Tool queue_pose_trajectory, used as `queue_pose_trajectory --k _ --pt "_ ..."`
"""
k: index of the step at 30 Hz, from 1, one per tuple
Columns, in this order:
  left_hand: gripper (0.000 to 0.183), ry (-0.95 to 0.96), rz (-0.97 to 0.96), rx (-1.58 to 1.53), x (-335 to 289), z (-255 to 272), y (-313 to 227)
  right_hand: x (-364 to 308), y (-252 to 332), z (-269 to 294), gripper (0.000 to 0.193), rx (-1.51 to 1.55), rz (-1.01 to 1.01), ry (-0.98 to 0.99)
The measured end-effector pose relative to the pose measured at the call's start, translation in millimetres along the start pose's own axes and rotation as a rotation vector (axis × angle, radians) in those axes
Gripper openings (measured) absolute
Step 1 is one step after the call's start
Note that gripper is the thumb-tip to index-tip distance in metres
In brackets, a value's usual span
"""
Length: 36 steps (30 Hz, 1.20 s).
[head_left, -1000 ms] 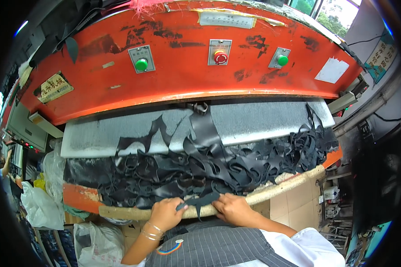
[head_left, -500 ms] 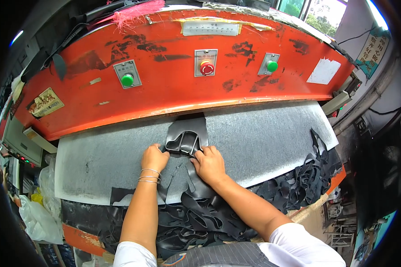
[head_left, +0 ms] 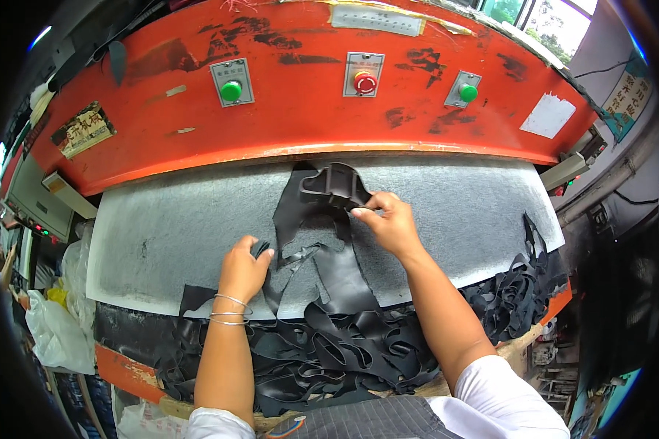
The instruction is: Cutting out shoe components from leather sheets using a hydraulic clicker press.
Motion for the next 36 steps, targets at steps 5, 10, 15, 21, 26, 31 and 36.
queue_pose_trajectory --k 5,10,15,21,26,31,36 --pt "0.025 -0.202 -0.235 -0.042 16.7 -1.1 1.1 27.2 -4.1 -69.7 0.025 -0.069 0.040 0.238" --pt "0.025 -0.184 -0.382 0.052 14.3 -30.3 -10.1 35.1 -22.0 -100.6 0.024 -0.138 0.196 0.399" --pt "0.023 -0.186 -0.415 0.031 14.2 -31.7 1.6 28.6 -30.5 -107.2 0.058 -0.147 0.080 0.336" --pt "0.023 -0.164 -0.436 0.047 22.3 -35.5 7.4 22.5 -39.6 -106.7 0.054 -0.279 0.059 0.173" --pt "0.022 -0.173 -0.451 0.066 32.4 -32.5 11.2 31.1 -37.8 -114.0 0.054 -0.241 0.048 0.152" --pt "0.021 -0.141 -0.420 0.060 28.5 -34.9 2.7 27.9 -34.5 -105.5 0.057 -0.348 0.124 0.169" --pt "0.019 -0.186 -0.387 -0.196 39.0 0.1 5.3 48.8 -15.0 -36.8 0.062 -0.023 0.054 -0.030"
Point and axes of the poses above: each hand's wrist, its own x-axis towards the middle knuckle, its own z-axis out of the back of the hand, y = z × x, the point moved 10 cm from there along x, towards the middle knuckle, and after that the axes turned 10 degrees about -z, right-handed, at the moved point
